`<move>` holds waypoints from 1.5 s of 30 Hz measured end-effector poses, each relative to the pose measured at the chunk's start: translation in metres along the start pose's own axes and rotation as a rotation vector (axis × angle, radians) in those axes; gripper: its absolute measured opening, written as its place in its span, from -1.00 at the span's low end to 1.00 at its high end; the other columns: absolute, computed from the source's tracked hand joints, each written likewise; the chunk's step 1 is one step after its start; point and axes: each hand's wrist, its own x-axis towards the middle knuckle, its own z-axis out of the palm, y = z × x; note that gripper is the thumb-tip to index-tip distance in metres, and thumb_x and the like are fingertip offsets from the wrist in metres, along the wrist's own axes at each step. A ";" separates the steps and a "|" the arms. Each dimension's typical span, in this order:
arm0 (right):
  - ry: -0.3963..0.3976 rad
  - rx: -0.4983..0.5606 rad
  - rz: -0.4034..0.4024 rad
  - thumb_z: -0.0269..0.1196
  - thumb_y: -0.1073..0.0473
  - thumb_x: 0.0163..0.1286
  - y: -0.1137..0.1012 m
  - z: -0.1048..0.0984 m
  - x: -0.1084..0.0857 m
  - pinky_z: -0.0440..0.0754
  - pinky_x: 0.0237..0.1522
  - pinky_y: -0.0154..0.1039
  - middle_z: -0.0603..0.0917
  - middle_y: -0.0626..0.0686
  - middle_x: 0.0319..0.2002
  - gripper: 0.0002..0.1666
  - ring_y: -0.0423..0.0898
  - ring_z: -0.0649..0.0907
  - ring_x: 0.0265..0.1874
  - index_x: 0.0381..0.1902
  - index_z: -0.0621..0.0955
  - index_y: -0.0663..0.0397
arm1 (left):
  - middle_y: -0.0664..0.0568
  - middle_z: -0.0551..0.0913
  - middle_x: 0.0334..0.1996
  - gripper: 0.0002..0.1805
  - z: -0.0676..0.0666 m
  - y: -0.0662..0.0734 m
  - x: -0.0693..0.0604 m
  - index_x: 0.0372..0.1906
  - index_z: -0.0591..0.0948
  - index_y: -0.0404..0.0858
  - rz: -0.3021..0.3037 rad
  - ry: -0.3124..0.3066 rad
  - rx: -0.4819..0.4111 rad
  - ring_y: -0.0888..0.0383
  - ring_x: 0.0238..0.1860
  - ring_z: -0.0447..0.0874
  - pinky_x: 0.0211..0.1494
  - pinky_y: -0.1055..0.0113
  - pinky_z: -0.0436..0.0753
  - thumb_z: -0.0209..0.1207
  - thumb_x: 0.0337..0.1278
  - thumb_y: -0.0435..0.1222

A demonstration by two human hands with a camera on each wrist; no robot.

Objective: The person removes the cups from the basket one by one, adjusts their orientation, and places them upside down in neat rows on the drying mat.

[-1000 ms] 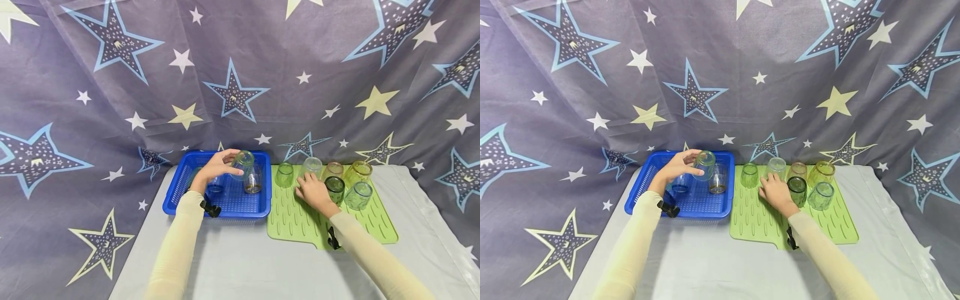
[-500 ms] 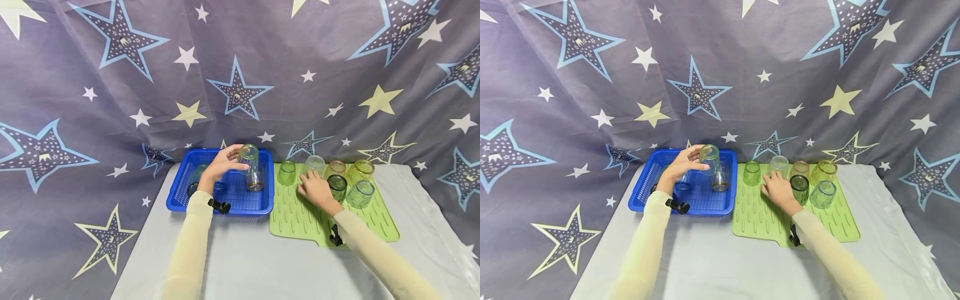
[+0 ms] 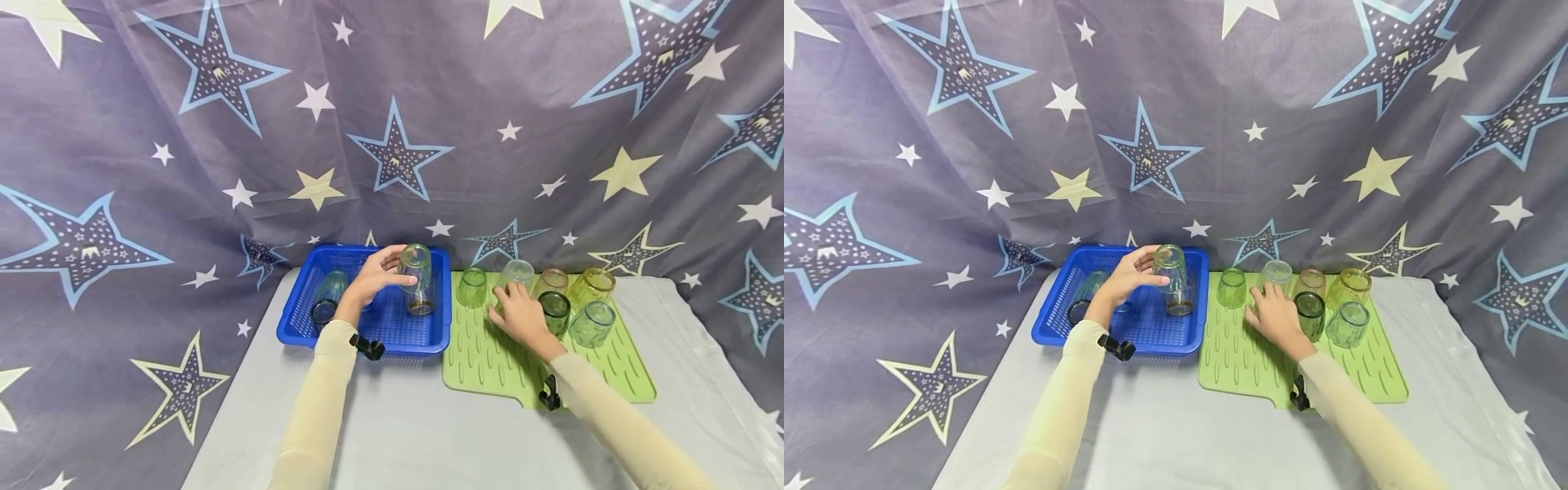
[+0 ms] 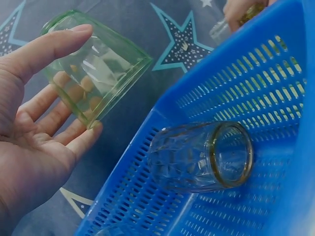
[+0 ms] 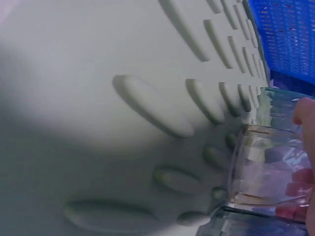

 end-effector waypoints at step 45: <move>0.239 0.281 -0.419 0.24 -0.05 0.39 -0.103 -0.106 0.105 0.62 -0.50 -0.10 0.61 0.16 0.04 -0.54 0.07 0.59 -0.14 0.15 0.65 0.02 | -0.20 0.45 0.41 -0.17 0.050 0.027 0.010 0.46 0.39 -0.32 0.059 -0.055 -0.047 -0.09 0.41 0.47 0.46 0.12 0.50 0.41 0.00 -0.47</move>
